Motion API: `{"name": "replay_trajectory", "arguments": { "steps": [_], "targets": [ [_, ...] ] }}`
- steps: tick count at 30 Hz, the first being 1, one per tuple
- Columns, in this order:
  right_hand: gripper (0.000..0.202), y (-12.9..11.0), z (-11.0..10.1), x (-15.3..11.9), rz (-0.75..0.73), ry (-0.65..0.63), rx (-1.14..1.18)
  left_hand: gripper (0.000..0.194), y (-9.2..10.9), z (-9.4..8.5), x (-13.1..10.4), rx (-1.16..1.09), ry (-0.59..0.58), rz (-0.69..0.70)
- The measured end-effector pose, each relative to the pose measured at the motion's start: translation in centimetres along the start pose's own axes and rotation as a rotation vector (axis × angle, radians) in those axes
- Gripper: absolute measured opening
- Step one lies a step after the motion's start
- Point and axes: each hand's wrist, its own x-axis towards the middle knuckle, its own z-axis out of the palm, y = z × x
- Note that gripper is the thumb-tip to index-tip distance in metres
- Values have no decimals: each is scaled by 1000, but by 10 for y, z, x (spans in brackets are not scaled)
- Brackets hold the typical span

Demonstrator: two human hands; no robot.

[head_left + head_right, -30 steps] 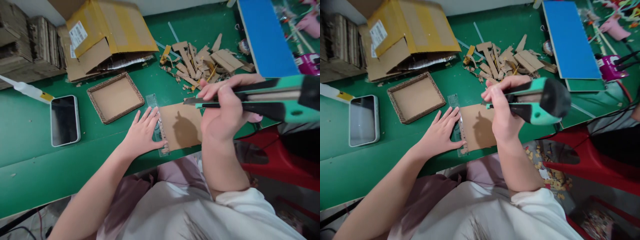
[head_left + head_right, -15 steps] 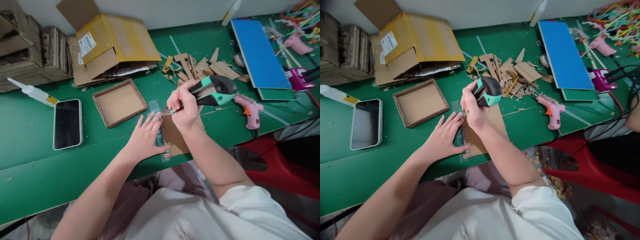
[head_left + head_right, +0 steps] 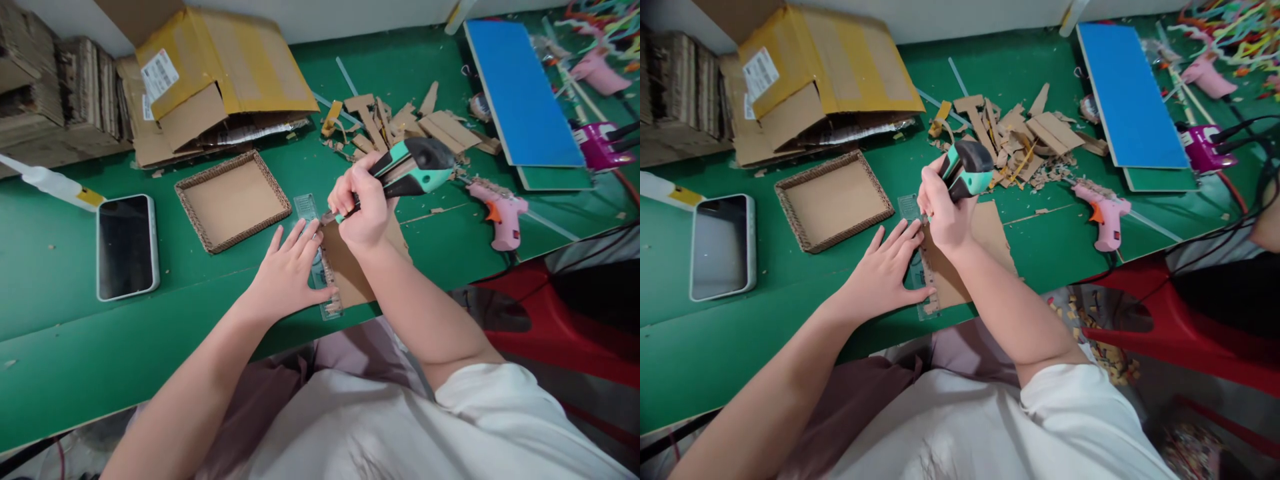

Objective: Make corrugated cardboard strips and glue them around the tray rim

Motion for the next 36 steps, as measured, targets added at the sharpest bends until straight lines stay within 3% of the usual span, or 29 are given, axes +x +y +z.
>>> {"name": "replay_trajectory", "arguments": {
  "steps": [9,19,25,30,36],
  "targets": [
    [45,-3,1,-6,9,-67,-86,82,0,0,0,-4,9,8],
    [32,1,5,-10,-3,-9,68,82,-1,2,-1,3,15,12],
    [35,-1,3,-13,23,-4,30,84,-1,1,-1,0,16,3],
    [35,-9,1,-4,-30,83,39,83,0,0,-1,-12,10,-6],
    [41,-4,2,-1,-31,65,40,80,0,1,-1,-7,23,1]
  ]
}}
